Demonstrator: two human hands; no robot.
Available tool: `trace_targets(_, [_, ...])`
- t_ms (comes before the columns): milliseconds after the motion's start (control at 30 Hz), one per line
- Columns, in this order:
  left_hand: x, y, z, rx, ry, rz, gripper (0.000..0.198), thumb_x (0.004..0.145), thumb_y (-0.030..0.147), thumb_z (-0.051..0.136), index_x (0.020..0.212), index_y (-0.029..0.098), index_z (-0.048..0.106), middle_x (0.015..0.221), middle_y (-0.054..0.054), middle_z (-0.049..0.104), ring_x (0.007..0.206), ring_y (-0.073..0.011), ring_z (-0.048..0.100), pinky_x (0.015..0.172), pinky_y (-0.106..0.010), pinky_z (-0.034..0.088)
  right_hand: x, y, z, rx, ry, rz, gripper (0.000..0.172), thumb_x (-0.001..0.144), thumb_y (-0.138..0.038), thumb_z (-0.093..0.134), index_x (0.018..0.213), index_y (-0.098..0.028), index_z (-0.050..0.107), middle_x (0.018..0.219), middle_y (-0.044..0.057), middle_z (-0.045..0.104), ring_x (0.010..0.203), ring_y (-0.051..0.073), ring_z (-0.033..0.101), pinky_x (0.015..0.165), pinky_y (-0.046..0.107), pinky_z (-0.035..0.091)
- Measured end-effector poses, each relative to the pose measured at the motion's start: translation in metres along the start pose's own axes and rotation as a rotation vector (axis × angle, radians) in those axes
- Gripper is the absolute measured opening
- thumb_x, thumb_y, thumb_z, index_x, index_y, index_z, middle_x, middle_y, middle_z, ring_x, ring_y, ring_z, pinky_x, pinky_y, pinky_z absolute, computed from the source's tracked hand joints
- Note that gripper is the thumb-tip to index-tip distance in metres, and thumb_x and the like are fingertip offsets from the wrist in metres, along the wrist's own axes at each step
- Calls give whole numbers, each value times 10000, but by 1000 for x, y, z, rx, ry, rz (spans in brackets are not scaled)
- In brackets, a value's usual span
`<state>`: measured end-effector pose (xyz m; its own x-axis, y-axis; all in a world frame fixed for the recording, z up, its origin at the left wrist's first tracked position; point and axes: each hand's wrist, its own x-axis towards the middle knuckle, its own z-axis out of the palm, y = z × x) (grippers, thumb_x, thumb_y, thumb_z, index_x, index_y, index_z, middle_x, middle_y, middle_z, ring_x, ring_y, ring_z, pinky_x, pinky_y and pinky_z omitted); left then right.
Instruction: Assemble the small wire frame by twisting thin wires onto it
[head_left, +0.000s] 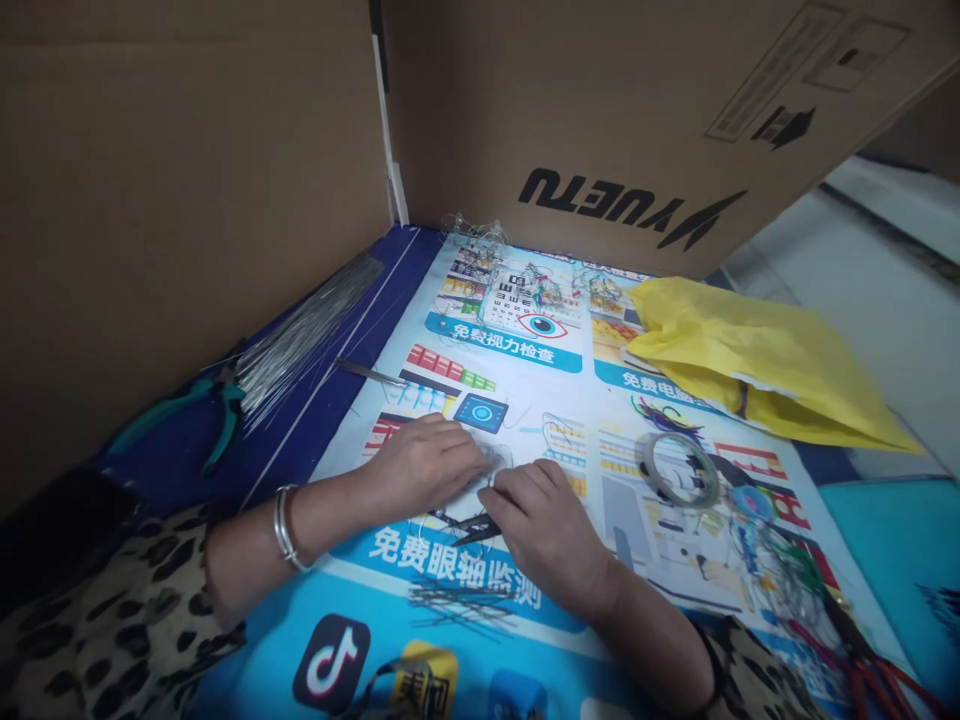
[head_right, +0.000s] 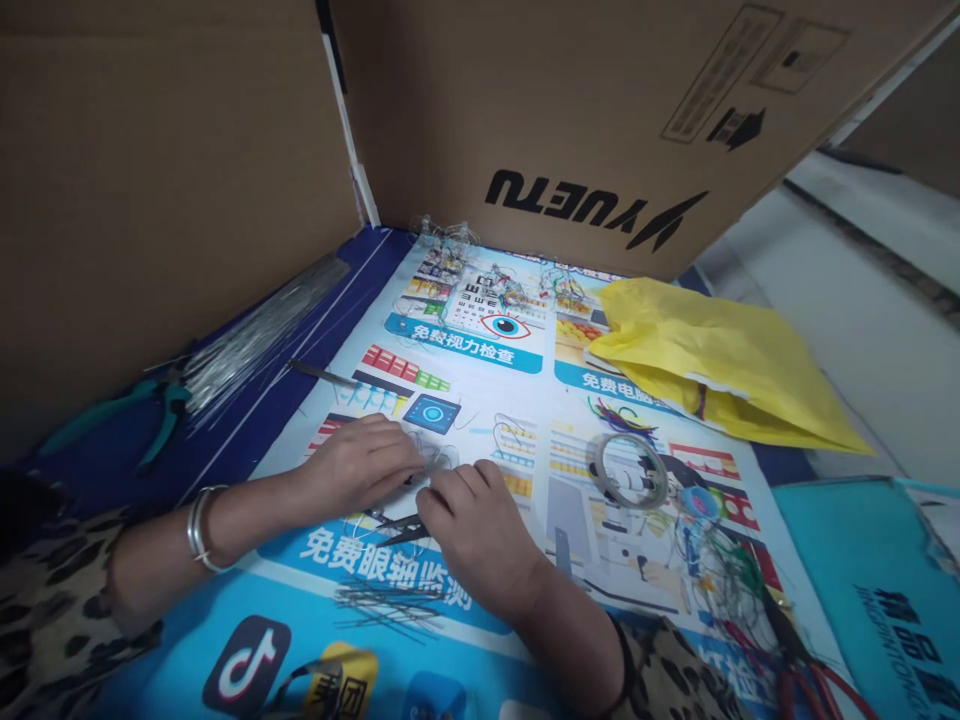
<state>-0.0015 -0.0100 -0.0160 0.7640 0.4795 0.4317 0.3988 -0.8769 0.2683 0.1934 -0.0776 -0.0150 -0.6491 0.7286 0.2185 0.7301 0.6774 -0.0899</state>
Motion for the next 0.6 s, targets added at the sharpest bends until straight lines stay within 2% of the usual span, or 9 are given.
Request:
trace_targets(167, [0,-1,-1,12,6,14,209,897,215,428,790,173,603,685,-11,573,687,-142,509,638,-287,379,-2,-3,2,-11,22,34,187,861,-122,442,958,-166,595,857,56,584,782,183,426,716,350,301])
trace_targets(367, [0,-2,-1,12,24,53,216,901,203,417,805,172,608,662,-8,564,665,-135,503,615,-272,372,-2,-3,2,-28,59,5,170,867,-134,450,937,-166,601,843,59,577,774,185,427,703,346,307])
trace_targets(600, [-1,-3,0,-30,-14,134,174,886,148,437,856,166,607,698,-13,616,701,-143,532,661,-289,395,-2,-2,3,-29,68,-6,175,886,-152,430,929,-174,599,831,59,574,762,186,419,696,350,304])
